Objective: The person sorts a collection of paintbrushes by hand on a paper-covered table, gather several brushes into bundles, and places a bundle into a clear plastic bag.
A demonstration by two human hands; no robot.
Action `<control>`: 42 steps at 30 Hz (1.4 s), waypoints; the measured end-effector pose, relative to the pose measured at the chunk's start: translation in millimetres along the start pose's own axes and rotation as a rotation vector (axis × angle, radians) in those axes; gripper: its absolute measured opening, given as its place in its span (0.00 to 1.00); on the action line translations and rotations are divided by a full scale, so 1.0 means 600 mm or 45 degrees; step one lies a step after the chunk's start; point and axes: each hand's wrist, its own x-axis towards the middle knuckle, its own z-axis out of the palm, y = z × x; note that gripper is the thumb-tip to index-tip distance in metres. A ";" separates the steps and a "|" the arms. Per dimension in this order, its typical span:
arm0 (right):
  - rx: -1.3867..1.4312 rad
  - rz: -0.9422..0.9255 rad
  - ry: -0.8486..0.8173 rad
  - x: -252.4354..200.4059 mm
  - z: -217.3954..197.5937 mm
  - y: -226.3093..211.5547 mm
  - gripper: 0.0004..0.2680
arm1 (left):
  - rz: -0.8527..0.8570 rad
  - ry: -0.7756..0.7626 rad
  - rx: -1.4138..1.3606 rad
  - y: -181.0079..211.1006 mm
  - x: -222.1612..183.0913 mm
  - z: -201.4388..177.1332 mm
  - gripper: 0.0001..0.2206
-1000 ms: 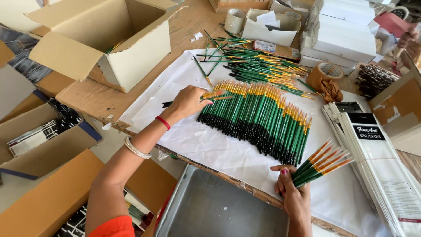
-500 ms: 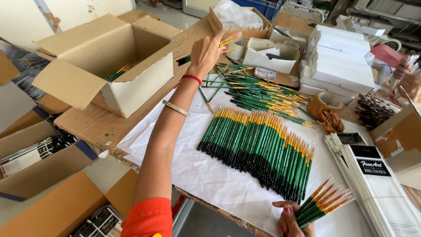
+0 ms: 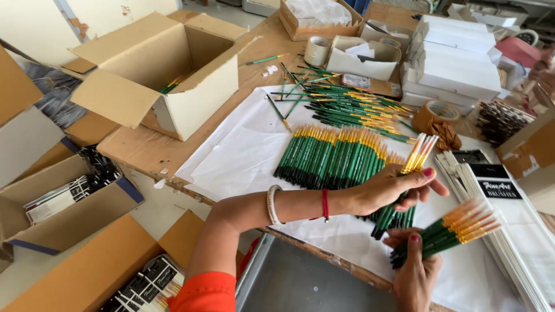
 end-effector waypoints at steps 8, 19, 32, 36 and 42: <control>0.136 0.018 0.011 0.006 -0.011 -0.002 0.07 | -0.099 -0.151 0.276 -0.133 0.016 -0.010 0.24; 0.013 0.268 -0.281 0.015 -0.003 0.007 0.06 | -0.229 -0.256 0.861 -0.031 -0.039 0.010 0.14; -0.002 0.266 -0.267 0.006 0.011 -0.026 0.09 | -0.086 -0.524 0.515 -0.083 -0.039 -0.033 0.13; -0.087 0.257 -0.313 0.005 0.015 -0.035 0.09 | -0.243 -0.482 0.626 -0.063 -0.043 -0.024 0.12; -0.192 0.306 -0.367 0.006 0.010 -0.031 0.07 | -0.235 -0.388 0.714 -0.037 -0.047 -0.006 0.12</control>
